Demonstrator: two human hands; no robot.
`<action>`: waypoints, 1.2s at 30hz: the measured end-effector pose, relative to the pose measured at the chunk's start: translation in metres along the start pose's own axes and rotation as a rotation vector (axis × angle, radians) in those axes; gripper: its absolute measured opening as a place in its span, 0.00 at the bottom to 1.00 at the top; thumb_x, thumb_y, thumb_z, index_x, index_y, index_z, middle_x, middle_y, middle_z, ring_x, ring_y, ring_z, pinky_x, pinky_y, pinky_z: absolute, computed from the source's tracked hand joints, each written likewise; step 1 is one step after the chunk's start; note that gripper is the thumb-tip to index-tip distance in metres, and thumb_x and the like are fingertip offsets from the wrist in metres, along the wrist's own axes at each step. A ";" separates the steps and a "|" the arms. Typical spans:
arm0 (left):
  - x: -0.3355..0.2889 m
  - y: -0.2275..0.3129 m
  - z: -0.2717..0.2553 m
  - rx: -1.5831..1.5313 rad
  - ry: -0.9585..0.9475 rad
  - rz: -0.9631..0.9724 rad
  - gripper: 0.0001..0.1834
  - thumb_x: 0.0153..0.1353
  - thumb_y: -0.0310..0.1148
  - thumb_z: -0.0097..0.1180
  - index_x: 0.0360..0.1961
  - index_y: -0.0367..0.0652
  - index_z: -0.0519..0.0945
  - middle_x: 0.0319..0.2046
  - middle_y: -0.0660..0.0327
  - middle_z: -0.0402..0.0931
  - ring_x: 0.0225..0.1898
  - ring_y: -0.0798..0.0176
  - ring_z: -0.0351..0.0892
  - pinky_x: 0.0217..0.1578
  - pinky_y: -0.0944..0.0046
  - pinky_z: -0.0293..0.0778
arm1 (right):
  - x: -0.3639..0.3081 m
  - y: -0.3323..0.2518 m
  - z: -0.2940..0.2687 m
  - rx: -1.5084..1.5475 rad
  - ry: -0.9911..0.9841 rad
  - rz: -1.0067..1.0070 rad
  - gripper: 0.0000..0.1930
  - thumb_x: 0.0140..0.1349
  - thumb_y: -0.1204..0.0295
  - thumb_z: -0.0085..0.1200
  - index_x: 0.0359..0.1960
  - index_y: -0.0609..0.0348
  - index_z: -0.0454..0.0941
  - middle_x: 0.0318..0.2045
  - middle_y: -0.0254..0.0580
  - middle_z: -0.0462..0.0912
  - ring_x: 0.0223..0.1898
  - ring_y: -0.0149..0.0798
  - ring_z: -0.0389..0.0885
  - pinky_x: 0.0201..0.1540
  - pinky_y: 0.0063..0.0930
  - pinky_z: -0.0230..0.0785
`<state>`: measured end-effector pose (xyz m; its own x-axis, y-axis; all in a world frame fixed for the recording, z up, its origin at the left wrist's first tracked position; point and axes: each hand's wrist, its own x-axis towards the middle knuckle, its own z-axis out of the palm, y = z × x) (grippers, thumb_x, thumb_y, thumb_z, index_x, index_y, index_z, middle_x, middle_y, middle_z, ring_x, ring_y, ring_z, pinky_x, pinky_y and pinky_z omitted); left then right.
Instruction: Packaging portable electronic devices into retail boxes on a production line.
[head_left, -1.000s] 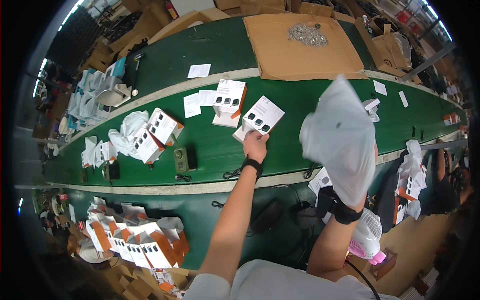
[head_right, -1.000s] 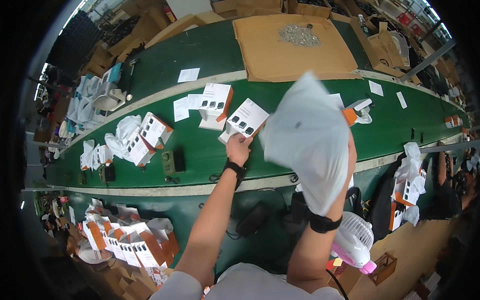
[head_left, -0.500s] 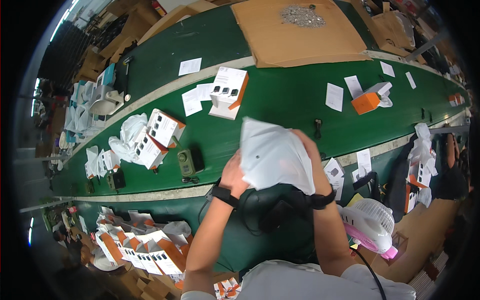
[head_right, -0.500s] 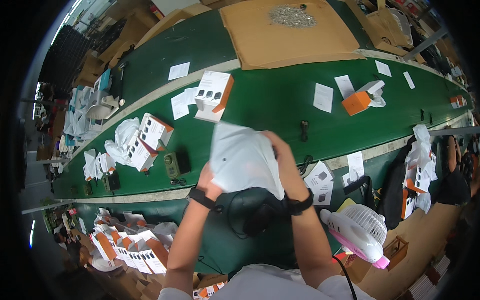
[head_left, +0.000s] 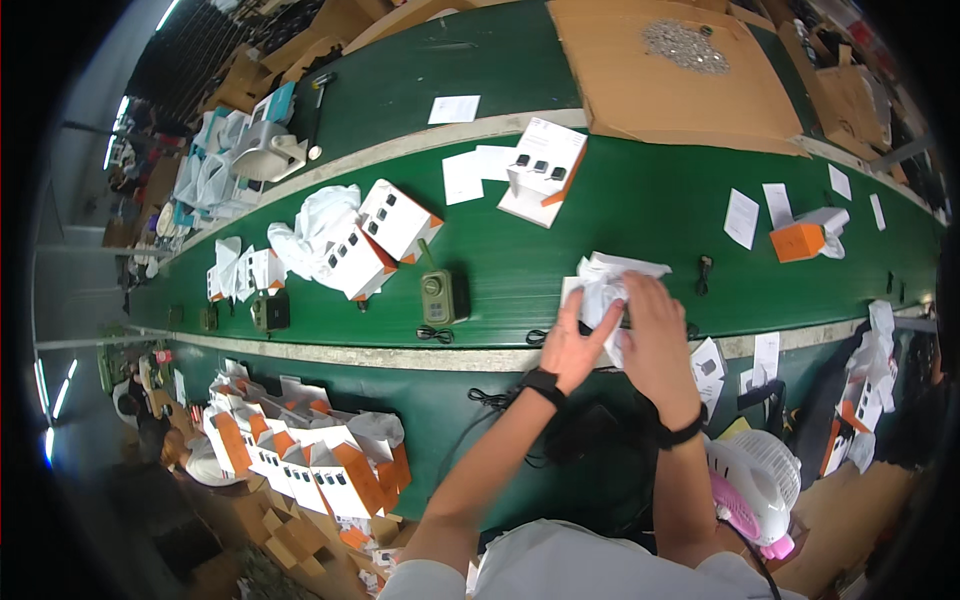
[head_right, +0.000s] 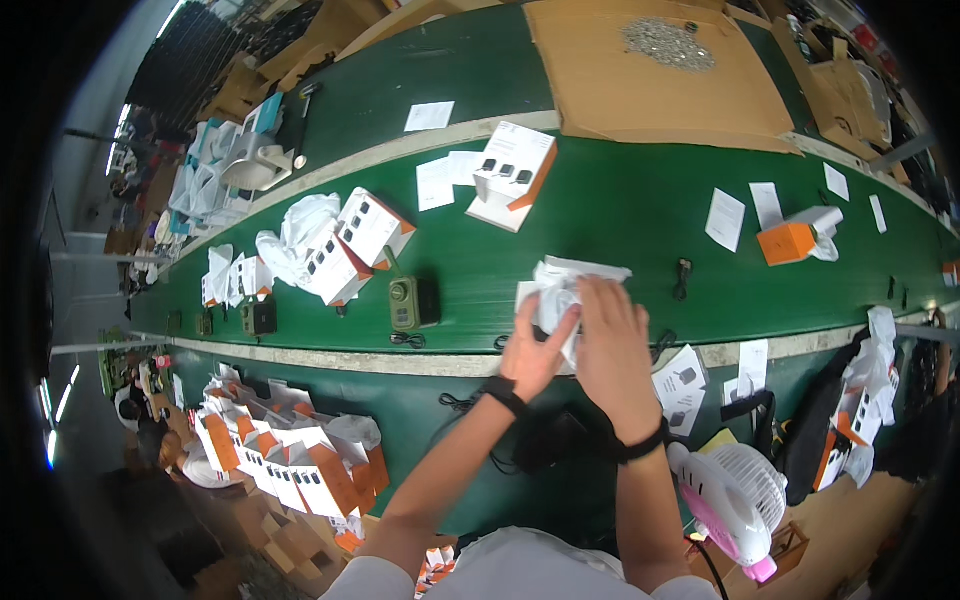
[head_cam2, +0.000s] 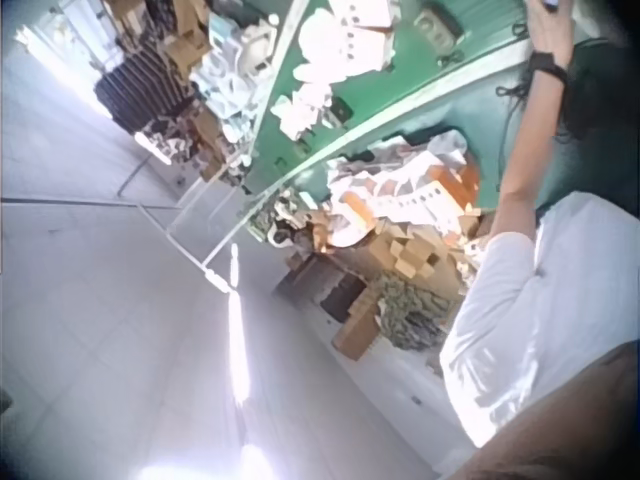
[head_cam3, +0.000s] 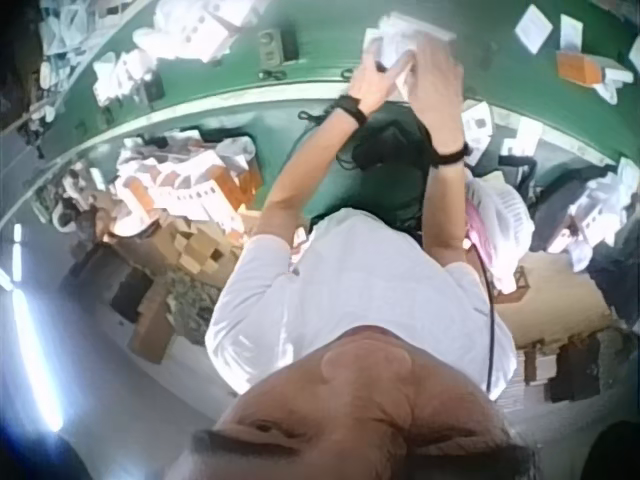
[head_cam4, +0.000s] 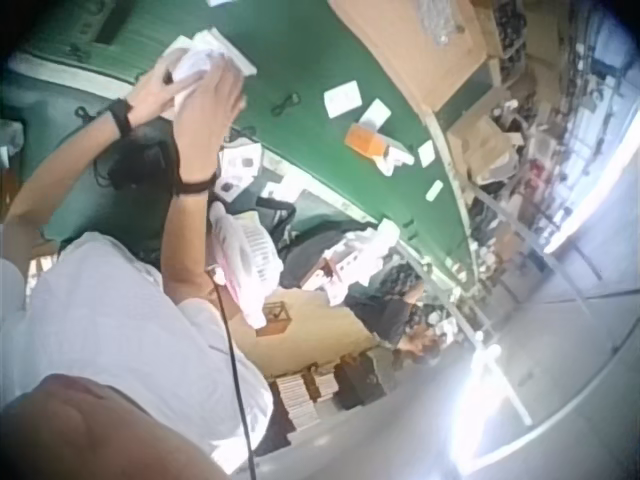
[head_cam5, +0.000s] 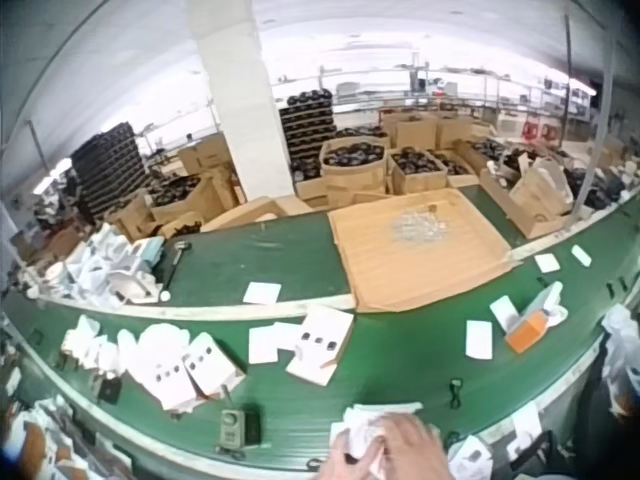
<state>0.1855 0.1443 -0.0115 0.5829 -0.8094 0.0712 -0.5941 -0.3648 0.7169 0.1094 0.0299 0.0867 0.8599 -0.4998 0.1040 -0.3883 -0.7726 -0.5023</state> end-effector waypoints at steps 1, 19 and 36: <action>-0.001 -0.007 0.006 0.097 0.008 0.055 0.24 0.64 0.29 0.45 0.61 0.63 0.68 0.59 0.38 0.57 0.57 0.35 0.65 0.58 0.52 0.64 | -0.005 -0.005 -0.010 0.086 0.112 0.005 0.27 0.49 0.82 0.50 0.55 0.64 0.68 0.54 0.51 0.71 0.58 0.53 0.67 0.59 0.44 0.59; 0.026 -0.145 -0.279 -0.235 0.913 -0.418 0.08 0.61 0.30 0.55 0.35 0.35 0.80 0.28 0.65 0.78 0.28 0.73 0.75 0.27 0.72 0.70 | 0.052 -0.168 0.136 0.339 0.113 0.244 0.43 0.45 0.56 0.68 0.62 0.56 0.59 0.51 0.55 0.70 0.44 0.49 0.76 0.44 0.40 0.71; 0.074 -0.291 -0.344 0.254 0.651 -0.329 0.06 0.52 0.23 0.58 0.30 0.31 0.79 0.25 0.55 0.77 0.25 0.58 0.77 0.29 0.61 0.71 | -0.034 -0.055 0.079 1.586 0.232 0.586 0.32 0.46 0.76 0.64 0.56 0.62 0.65 0.47 0.41 0.76 0.49 0.37 0.75 0.53 0.32 0.69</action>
<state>0.5923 0.3487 0.0235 0.9133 -0.2362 0.3319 -0.3971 -0.6977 0.5963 0.1279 0.1203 0.0432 0.6148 -0.7066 -0.3503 0.1980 0.5682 -0.7987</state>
